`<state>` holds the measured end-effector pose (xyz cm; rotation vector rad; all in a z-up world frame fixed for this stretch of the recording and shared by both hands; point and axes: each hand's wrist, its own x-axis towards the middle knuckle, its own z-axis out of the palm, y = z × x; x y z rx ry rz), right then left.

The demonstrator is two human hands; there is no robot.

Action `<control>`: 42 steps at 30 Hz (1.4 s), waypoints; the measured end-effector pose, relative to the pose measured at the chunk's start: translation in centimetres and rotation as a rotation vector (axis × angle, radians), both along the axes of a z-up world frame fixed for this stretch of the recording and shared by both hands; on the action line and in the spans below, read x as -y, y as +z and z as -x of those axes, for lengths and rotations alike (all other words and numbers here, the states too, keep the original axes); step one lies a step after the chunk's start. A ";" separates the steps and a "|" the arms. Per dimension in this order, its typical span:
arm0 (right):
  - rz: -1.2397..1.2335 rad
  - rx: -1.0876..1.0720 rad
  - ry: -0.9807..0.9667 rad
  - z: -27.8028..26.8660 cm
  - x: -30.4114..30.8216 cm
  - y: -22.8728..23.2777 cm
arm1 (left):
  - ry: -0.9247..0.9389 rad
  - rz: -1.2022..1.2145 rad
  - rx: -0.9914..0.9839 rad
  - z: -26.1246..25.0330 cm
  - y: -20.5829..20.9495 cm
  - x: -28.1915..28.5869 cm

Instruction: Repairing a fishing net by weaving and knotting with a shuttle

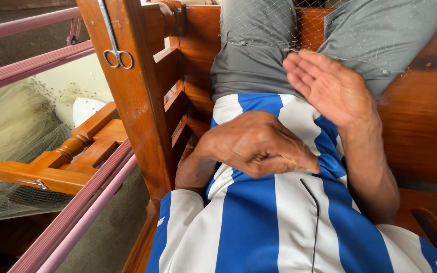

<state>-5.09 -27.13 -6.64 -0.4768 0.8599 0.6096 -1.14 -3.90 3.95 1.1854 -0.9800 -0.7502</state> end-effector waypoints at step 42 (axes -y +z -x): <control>0.487 0.267 0.326 1.1 -3.8 -3.2 | 0.618 -0.568 0.648 -3.6 -9.8 -2.7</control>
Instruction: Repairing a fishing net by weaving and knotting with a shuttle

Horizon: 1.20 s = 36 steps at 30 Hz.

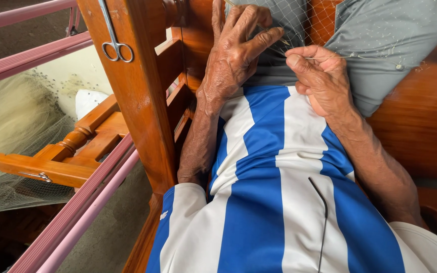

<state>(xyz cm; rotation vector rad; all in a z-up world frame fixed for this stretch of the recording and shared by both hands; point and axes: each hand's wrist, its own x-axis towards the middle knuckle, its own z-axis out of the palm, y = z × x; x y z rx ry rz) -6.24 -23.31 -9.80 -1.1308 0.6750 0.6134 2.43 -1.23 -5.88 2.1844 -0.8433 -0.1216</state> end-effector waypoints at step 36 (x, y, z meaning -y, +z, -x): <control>-0.369 -0.152 -0.288 0.1 2.4 3.0 | 0.175 0.517 -0.219 1.8 6.7 4.5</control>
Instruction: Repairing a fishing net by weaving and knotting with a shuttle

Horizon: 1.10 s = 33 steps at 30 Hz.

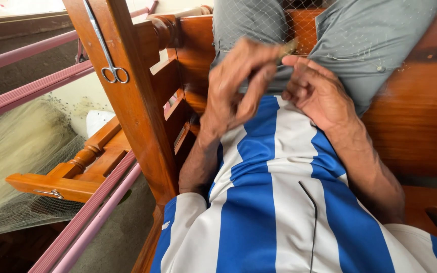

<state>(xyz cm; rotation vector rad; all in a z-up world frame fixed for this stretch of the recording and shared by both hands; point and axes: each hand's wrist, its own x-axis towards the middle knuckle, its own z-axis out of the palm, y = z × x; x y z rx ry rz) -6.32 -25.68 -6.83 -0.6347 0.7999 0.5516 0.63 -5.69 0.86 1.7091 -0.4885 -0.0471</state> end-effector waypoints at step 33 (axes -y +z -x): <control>-0.257 0.432 0.159 -2.7 6.0 1.0 | -0.605 -0.263 0.067 -5.9 -6.2 1.1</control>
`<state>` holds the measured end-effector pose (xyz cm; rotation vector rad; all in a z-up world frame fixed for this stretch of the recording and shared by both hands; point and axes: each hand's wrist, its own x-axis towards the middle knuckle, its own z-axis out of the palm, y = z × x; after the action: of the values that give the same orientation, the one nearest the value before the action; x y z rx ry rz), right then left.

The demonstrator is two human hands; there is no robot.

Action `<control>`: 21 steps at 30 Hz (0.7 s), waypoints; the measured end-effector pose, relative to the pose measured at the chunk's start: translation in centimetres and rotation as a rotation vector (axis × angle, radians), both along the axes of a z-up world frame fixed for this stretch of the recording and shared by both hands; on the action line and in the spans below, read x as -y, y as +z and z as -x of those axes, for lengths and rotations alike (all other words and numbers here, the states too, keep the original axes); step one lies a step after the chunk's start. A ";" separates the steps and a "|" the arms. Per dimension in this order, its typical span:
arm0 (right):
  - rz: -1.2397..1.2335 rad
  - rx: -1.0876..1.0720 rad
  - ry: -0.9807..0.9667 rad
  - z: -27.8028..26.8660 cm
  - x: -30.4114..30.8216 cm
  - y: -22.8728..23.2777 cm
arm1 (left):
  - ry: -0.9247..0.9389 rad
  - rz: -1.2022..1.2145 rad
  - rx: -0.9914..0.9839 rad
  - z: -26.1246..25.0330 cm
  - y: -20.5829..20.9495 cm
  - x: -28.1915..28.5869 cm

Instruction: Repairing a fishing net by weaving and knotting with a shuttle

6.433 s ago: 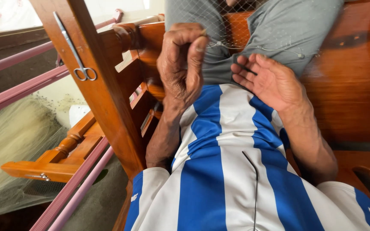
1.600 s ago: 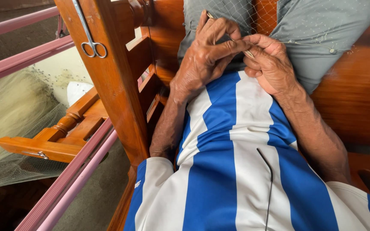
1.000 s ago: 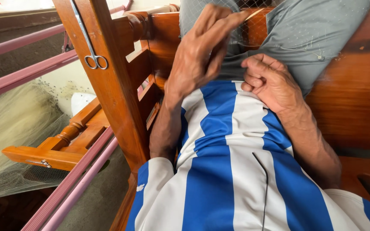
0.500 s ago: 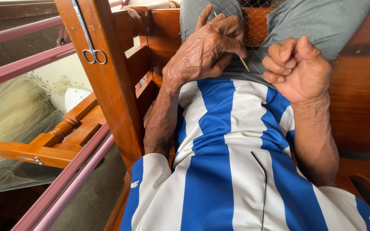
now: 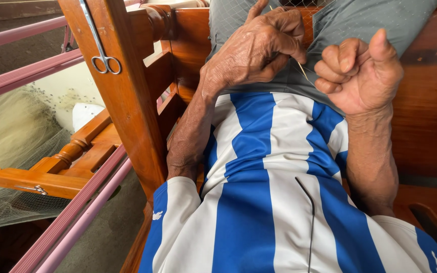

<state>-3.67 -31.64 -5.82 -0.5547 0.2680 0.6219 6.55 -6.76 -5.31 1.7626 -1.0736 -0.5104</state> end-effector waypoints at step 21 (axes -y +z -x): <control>0.029 -0.734 -0.284 1.6 -4.7 -1.1 | 0.778 0.429 -0.185 7.9 6.9 -3.6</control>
<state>-5.23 -26.91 -6.89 -0.2875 1.0299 0.5245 -1.34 -3.14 1.61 1.5508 -0.2767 0.0461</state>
